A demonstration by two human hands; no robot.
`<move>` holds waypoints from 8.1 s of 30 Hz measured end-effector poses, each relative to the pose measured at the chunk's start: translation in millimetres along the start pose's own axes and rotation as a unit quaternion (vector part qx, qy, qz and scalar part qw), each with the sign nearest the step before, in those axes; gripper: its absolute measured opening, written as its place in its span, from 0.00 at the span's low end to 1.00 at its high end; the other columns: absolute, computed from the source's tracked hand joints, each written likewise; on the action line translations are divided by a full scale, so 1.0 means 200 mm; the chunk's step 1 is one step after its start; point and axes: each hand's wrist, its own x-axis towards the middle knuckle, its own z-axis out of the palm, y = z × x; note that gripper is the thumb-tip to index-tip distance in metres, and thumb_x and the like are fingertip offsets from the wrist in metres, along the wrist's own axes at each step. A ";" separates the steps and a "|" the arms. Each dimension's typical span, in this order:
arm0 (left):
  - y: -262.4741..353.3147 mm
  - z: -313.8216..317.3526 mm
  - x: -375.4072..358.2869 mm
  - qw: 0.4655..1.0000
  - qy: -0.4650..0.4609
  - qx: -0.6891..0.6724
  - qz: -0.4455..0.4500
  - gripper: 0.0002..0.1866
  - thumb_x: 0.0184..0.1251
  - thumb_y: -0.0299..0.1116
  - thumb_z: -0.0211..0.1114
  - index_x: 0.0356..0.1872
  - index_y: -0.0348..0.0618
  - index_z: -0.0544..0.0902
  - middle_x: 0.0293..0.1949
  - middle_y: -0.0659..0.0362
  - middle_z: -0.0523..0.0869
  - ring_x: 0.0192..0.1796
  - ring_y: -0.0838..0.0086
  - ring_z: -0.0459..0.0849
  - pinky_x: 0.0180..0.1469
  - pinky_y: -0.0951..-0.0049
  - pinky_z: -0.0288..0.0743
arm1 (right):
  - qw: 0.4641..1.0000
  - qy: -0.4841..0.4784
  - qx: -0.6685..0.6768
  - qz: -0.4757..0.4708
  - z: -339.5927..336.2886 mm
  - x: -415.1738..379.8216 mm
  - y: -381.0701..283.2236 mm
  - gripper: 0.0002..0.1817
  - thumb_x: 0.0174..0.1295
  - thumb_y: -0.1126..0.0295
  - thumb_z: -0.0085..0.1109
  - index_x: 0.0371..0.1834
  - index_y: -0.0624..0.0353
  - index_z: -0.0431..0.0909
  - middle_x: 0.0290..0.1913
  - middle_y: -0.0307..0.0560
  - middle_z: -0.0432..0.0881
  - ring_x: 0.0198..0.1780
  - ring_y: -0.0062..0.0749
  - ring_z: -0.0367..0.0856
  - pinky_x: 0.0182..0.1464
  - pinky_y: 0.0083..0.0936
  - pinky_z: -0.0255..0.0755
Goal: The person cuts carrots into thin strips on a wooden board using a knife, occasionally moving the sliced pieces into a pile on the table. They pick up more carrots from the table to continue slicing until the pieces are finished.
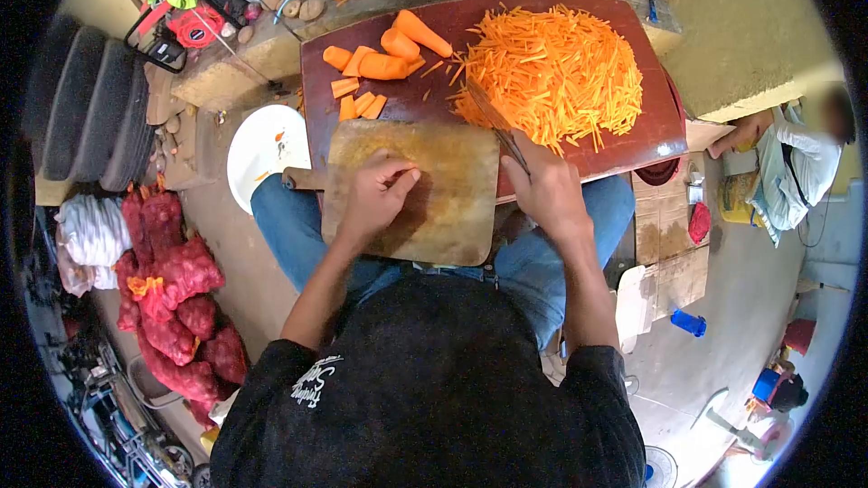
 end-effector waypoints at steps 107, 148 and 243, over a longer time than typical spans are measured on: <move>-0.05 0.03 -0.05 0.992 -0.048 0.098 0.069 0.10 0.69 0.25 0.78 0.46 0.34 0.88 0.50 0.42 0.83 0.51 0.42 0.89 0.53 0.50 0.85 | 0.906 -0.200 0.331 0.172 0.13 -0.21 -0.23 0.24 0.83 0.69 0.66 0.77 0.69 0.80 0.49 0.53 0.91 0.52 0.26 0.85 0.59 0.32 0.82; -0.07 0.06 -0.06 0.970 -0.020 0.177 0.168 0.13 0.64 0.24 0.76 0.49 0.34 0.89 0.44 0.45 0.82 0.46 0.47 0.84 0.49 0.50 0.80 | 0.953 -0.215 0.184 0.106 0.09 -0.24 -0.39 0.23 0.84 0.69 0.60 0.77 0.65 0.74 0.49 0.76 0.88 0.52 0.78 0.88 0.51 0.57 0.82; -0.12 0.06 -0.10 0.986 0.073 0.097 0.116 0.06 0.66 0.19 0.75 0.43 0.31 0.91 0.37 0.46 0.86 0.39 0.48 0.86 0.44 0.54 0.82 | 0.951 -0.121 0.247 0.140 0.17 -0.18 -0.41 0.22 0.83 0.70 0.64 0.76 0.64 0.80 0.42 0.66 0.87 0.40 0.48 0.88 0.51 0.40 0.83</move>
